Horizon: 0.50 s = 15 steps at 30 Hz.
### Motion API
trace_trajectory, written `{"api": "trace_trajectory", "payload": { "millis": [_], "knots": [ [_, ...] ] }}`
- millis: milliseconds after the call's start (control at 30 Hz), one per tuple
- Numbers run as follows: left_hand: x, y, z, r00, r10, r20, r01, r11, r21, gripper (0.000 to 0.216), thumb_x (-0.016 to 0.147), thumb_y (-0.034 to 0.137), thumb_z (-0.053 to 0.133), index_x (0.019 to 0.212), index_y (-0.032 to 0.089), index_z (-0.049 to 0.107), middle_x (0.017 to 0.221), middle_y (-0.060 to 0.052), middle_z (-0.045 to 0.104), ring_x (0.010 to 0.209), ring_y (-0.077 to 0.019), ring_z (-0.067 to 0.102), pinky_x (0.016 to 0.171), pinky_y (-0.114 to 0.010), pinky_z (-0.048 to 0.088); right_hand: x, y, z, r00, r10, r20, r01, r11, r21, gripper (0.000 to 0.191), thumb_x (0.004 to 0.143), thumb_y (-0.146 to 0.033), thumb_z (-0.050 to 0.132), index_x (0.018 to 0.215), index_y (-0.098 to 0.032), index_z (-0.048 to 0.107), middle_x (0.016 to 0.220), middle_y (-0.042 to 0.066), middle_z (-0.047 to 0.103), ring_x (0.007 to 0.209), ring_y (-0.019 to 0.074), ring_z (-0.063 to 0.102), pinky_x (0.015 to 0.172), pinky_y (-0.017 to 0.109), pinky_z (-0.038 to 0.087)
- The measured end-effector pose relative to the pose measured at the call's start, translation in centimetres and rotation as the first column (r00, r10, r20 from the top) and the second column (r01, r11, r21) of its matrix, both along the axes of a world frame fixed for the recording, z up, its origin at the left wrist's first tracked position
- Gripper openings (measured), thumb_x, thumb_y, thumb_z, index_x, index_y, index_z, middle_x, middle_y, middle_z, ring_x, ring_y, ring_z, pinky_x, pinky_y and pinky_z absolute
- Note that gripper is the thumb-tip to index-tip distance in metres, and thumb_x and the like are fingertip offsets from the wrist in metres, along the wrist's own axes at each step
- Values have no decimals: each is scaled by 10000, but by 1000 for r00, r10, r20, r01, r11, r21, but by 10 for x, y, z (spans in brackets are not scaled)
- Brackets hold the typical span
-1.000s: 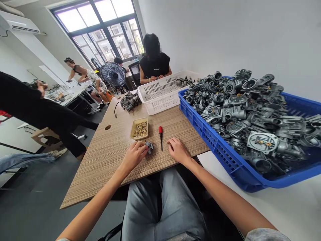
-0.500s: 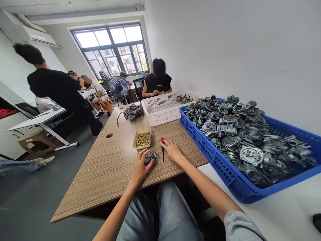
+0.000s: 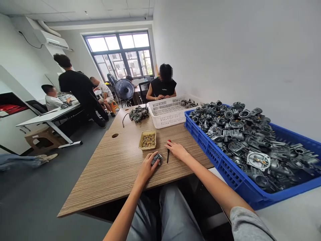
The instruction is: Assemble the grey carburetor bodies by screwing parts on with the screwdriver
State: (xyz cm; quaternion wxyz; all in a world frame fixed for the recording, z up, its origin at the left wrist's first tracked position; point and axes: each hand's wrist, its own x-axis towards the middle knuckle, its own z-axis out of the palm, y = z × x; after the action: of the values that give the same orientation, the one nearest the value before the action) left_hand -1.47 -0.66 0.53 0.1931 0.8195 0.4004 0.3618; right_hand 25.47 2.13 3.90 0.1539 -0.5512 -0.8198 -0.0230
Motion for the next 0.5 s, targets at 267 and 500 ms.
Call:
{"api": "trace_trajectory", "payload": {
  "millis": [267,500],
  "knots": [
    [1,-2,0,999,49,-22,-49,998,26,500,1087,384,583,1579,295,567,1379,-138,655,1296,-298,680,1161,-500,553,15,-9,-2,987,-120,-106,122,993,7,209,957,-90,666,1104,-232,711,1409,172,662,1366,330,552,1134,473,455],
    [3,-3,3,996,79,-35,-78,996,32,509,1088,385,584,1588,295,555,1355,-128,659,1280,-295,675,1150,-478,552,34,-28,-1,903,-270,-333,270,962,-48,292,1125,-242,360,1224,-203,632,1009,131,762,924,271,709,840,351,499]
  ]
}}
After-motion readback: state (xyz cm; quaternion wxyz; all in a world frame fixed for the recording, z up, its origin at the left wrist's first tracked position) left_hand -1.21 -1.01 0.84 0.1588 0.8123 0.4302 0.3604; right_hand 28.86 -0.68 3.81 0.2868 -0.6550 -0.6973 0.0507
